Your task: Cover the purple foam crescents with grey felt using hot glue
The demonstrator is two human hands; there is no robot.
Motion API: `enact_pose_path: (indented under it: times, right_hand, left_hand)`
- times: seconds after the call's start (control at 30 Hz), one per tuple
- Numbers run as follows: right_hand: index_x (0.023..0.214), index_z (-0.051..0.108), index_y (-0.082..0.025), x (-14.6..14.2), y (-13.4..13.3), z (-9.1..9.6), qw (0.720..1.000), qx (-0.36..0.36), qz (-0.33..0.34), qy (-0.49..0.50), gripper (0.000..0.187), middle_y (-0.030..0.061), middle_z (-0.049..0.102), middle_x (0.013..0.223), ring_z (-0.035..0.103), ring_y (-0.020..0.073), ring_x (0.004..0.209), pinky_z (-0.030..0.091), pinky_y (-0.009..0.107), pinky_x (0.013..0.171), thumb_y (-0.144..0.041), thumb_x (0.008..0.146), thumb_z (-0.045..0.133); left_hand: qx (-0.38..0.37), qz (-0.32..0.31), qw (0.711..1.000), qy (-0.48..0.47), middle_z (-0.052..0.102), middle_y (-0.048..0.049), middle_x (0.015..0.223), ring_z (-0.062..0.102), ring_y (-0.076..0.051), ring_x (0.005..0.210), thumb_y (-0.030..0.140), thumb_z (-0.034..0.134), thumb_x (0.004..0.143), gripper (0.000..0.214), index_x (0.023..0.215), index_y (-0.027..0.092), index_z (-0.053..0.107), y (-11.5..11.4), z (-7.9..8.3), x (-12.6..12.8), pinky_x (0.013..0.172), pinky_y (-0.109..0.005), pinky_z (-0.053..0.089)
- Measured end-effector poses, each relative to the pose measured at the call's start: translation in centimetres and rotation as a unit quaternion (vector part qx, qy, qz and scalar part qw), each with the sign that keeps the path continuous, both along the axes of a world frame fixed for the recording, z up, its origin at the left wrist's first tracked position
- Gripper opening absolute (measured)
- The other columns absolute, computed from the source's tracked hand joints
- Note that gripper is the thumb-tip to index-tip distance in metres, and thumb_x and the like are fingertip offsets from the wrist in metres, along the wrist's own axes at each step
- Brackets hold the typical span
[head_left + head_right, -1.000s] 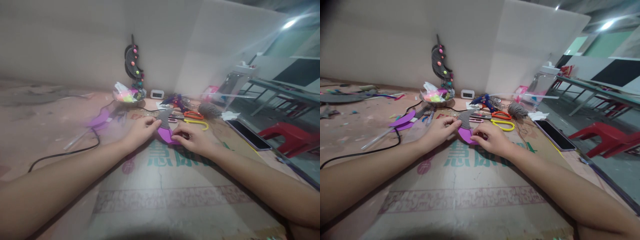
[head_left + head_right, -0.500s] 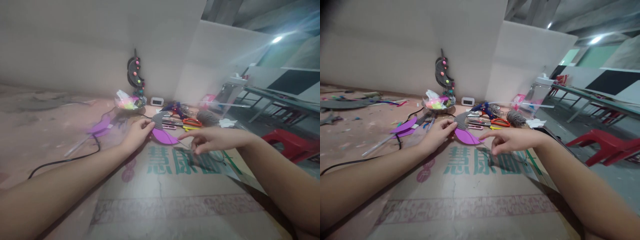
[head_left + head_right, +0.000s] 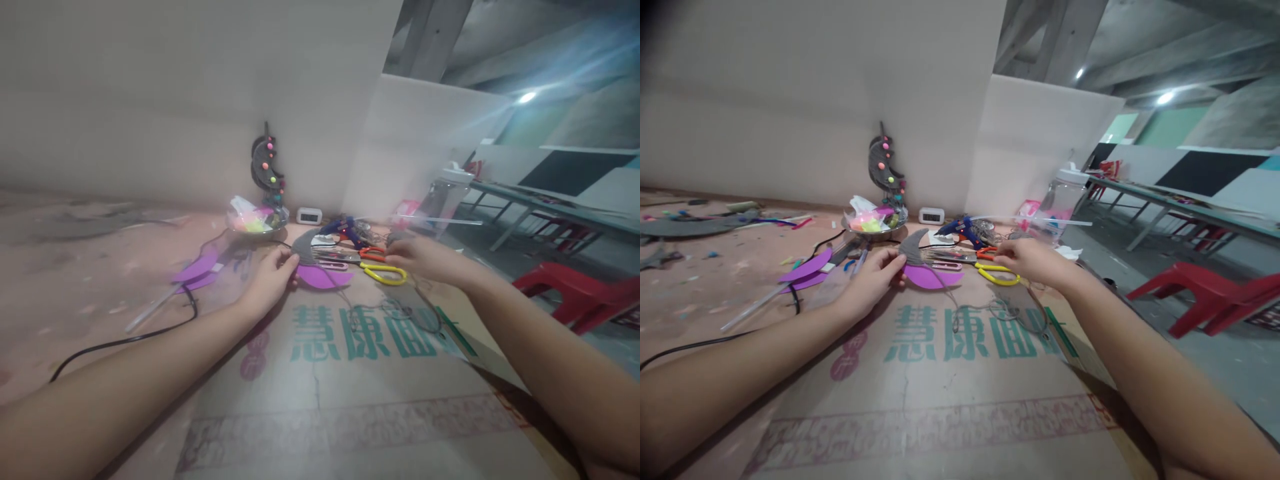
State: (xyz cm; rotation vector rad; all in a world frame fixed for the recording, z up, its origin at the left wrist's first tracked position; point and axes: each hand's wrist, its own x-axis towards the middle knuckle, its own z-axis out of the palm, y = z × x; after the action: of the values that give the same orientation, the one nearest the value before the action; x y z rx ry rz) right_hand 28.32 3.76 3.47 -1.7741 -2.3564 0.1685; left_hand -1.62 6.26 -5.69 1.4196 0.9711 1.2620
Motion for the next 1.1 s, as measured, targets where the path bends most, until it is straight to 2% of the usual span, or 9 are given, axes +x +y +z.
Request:
enact_pose_path:
  times: [0.13,0.3,0.37,0.47,0.63,0.77,0.93,1.03,1.1]
  right_hand:
    - [0.109,0.067,-0.019,-0.4,2.5,-1.6,0.998,0.037,-0.044,0.032,0.038,0.0086,0.071,0.099,0.065,0.0211,0.085,0.047,0.029,0.076,-0.044,0.083,0.055]
    - [0.123,0.057,-0.016,-1.6,7.5,-3.6,0.993,0.060,-0.088,0.053,0.049,0.0120,0.064,0.120,0.062,0.0243,0.102,0.046,0.031,0.087,-0.038,0.079,0.061]
    - [0.121,0.059,-0.014,-2.3,9.6,-4.1,0.992,0.055,-0.096,0.060,0.048,0.0132,0.066,0.116,0.063,0.0242,0.098,0.046,0.030,0.084,-0.039,0.080,0.060]
    - [0.109,0.065,-0.016,-3.4,11.9,-4.7,0.992,0.040,-0.095,0.078,0.043,0.0099,0.070,0.105,0.065,0.0222,0.090,0.048,0.027,0.077,-0.044,0.078,0.063]
    - [0.090,0.068,-0.012,-5.3,13.6,-5.9,0.987,0.042,-0.119,0.095,0.038,0.0094,0.071,0.085,0.064,0.0205,0.076,0.045,0.024,0.064,-0.047,0.076,0.064]
    - [0.087,0.067,-0.011,-6.0,13.2,-5.4,0.983,0.053,-0.138,0.108,0.035,0.0102,0.069,0.080,0.063,0.0187,0.068,0.042,0.023,0.056,-0.044,0.079,0.059]
    - [0.084,0.067,-0.013,-5.9,9.7,-2.4,0.986,0.024,-0.096,0.131,0.030,0.0032,0.063,0.055,0.057,0.0139,0.050,0.041,0.021,0.050,-0.041,0.080,0.056]
    - [0.088,0.067,-0.015,-5.7,7.0,-1.0,0.985,0.044,-0.084,0.145,0.029,0.0036,0.066,0.061,0.060,0.0152,0.057,0.044,0.022,0.054,-0.040,0.079,0.056]
    - [0.093,0.067,-0.015,-5.6,5.2,-0.7,0.982,0.047,-0.074,0.169,0.029,0.0048,0.070,0.070,0.064,0.0161,0.066,0.047,0.022,0.060,-0.039,0.081,0.055]
  left_hand:
    - [-0.002,-0.010,1.000,0.009,0.057,0.0023,0.061,0.054,-0.010,0.051,0.039,0.059,0.079,0.025,0.086,0.015,0.055,0.1,-0.2,0.1,0.052,-0.021,0.044]
    - [-0.006,-0.027,0.999,0.018,0.057,0.0027,0.062,0.054,-0.009,0.052,0.036,0.057,0.081,0.023,0.088,0.015,0.054,0.1,-0.3,0.1,0.053,-0.020,0.044]
    - [-0.008,-0.028,0.999,0.019,0.056,0.0029,0.061,0.054,-0.009,0.052,0.036,0.057,0.081,0.023,0.088,0.015,0.053,-0.1,-0.2,0.1,0.053,-0.020,0.044]
    - [-0.015,-0.027,0.999,0.006,0.056,0.0027,0.063,0.054,-0.009,0.052,0.034,0.058,0.079,0.022,0.086,0.014,0.053,-0.2,0.1,0.2,0.053,-0.020,0.045]
    - [-0.017,-0.025,1.000,0.002,0.056,0.0031,0.065,0.054,-0.009,0.051,0.035,0.058,0.078,0.023,0.087,0.015,0.053,-0.3,0.2,0.2,0.051,-0.020,0.046]
    - [-0.021,-0.024,0.999,0.004,0.057,0.0023,0.066,0.055,-0.009,0.052,0.035,0.058,0.079,0.022,0.087,0.015,0.054,-0.3,0.3,0.2,0.051,-0.020,0.046]
    - [-0.019,-0.022,1.000,0.010,0.057,0.0020,0.067,0.056,-0.009,0.053,0.033,0.058,0.080,0.020,0.087,0.014,0.053,-0.3,0.3,0.2,0.052,-0.020,0.047]
    - [-0.015,-0.024,1.000,0.001,0.057,0.0024,0.067,0.057,-0.009,0.054,0.034,0.059,0.079,0.021,0.086,0.015,0.053,-0.3,0.0,0.2,0.052,-0.020,0.048]
    - [-0.021,-0.018,1.000,-0.006,0.057,0.0026,0.066,0.057,-0.009,0.053,0.033,0.059,0.079,0.020,0.085,0.015,0.053,-0.2,0.0,0.2,0.051,-0.020,0.048]
